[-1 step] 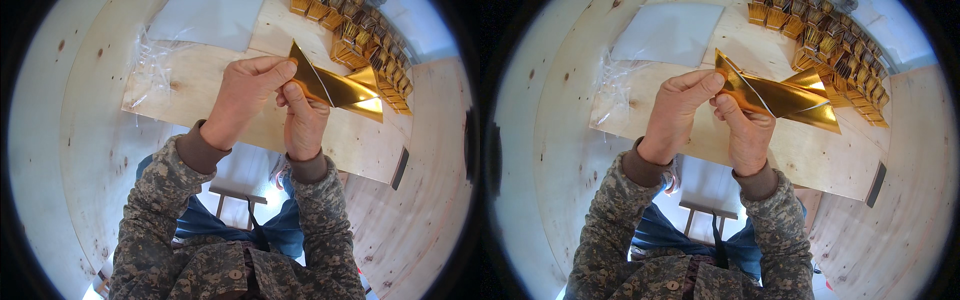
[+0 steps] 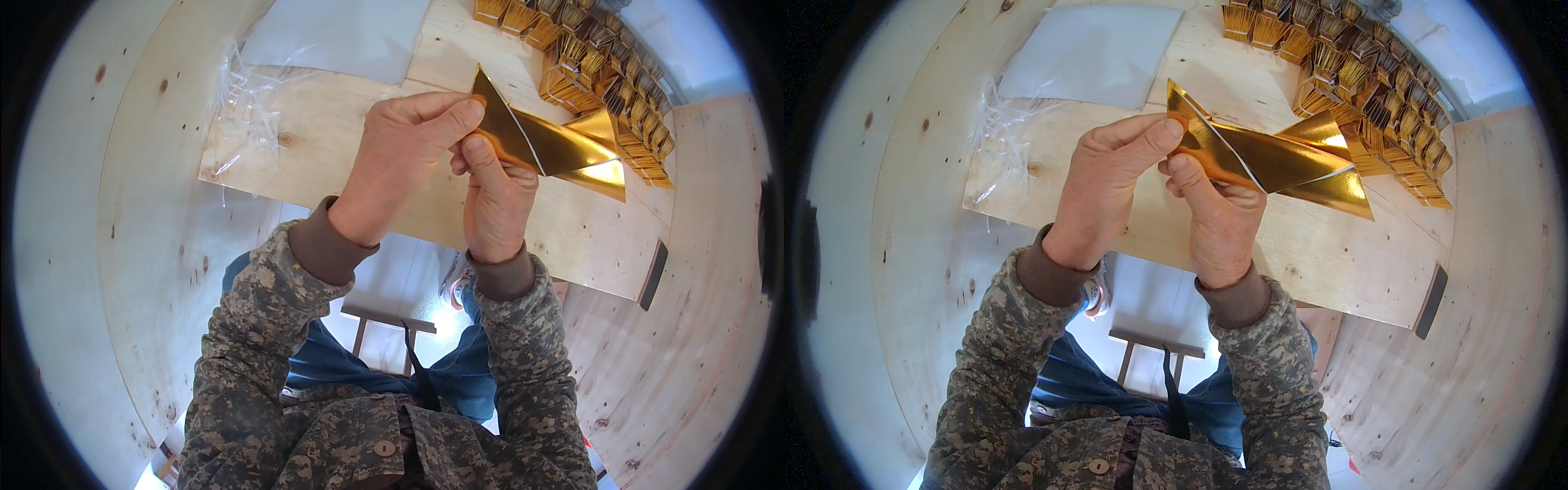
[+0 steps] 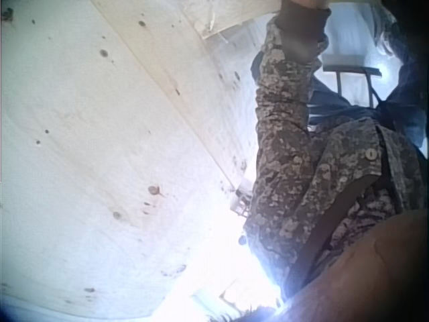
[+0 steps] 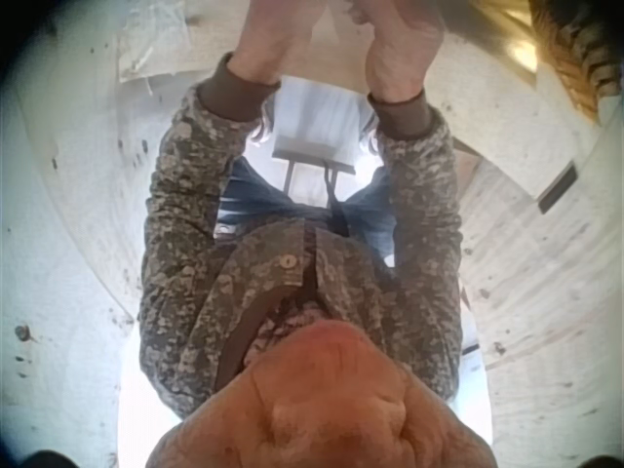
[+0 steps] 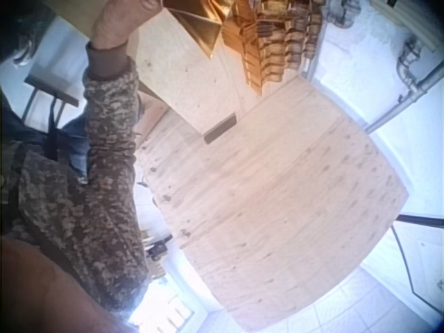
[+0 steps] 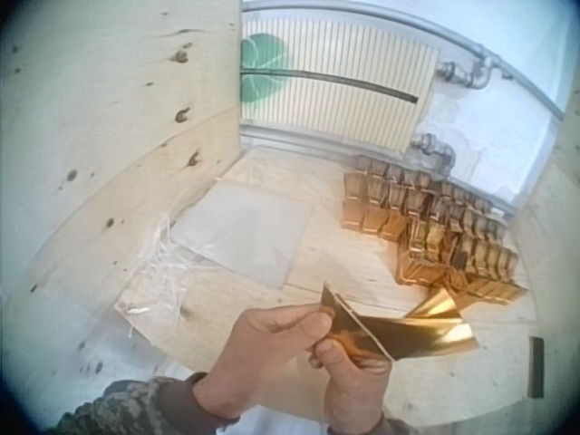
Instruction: The person folds a gold-colored sheet of paper into a triangular shape on a wooden table. They smooth the creases, fold the corners inward, and then fold the sheet in half to form a compact triangle.
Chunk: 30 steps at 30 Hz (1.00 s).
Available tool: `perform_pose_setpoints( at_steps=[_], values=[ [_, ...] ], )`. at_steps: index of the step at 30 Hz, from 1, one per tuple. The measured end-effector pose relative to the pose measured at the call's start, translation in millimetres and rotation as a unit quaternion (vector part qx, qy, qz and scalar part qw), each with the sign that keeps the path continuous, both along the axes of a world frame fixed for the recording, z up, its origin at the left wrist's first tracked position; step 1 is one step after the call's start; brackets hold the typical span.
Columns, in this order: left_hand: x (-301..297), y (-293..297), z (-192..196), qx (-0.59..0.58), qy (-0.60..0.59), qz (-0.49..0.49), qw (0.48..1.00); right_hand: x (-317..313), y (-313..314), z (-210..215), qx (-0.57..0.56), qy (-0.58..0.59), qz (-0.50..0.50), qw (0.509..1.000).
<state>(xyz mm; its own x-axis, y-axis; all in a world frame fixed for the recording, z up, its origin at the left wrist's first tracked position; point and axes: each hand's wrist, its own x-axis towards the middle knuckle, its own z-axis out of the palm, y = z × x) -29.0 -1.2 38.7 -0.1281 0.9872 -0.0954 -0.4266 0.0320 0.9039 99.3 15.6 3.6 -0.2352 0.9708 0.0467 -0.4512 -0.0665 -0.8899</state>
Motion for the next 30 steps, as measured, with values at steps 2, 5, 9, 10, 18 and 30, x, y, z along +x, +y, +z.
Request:
perform_pose_setpoints(
  at_steps=[2,5,9,10,18,30],
  values=[
    [1.6,-0.8,0.1,0.003,-0.009,0.011,1.0,-0.3,-2.6,1.3,-0.009,-0.008,-0.005,1.0],
    [1.9,-0.8,0.4,0.008,-0.034,0.011,0.999,-1.4,-3.2,2.0,-0.012,0.0,-0.008,1.0],
    [-0.9,0.4,0.5,0.009,-0.052,-0.007,0.999,-1.6,-1.3,1.2,-0.021,0.022,-0.006,1.0],
    [-1.9,0.4,0.5,0.008,-0.055,-0.013,0.998,-1.3,-1.5,1.2,-0.009,0.025,0.0,1.0],
    [0.9,-1.7,0.2,0.009,-0.04,0.005,0.999,-2.4,-6.0,1.4,0.004,-0.007,0.003,1.0],
    [2.3,-2.2,3.8,0.002,-0.021,0.052,0.998,-3.1,-7.7,1.9,0.0,0.003,-0.008,1.0]
  ],
)
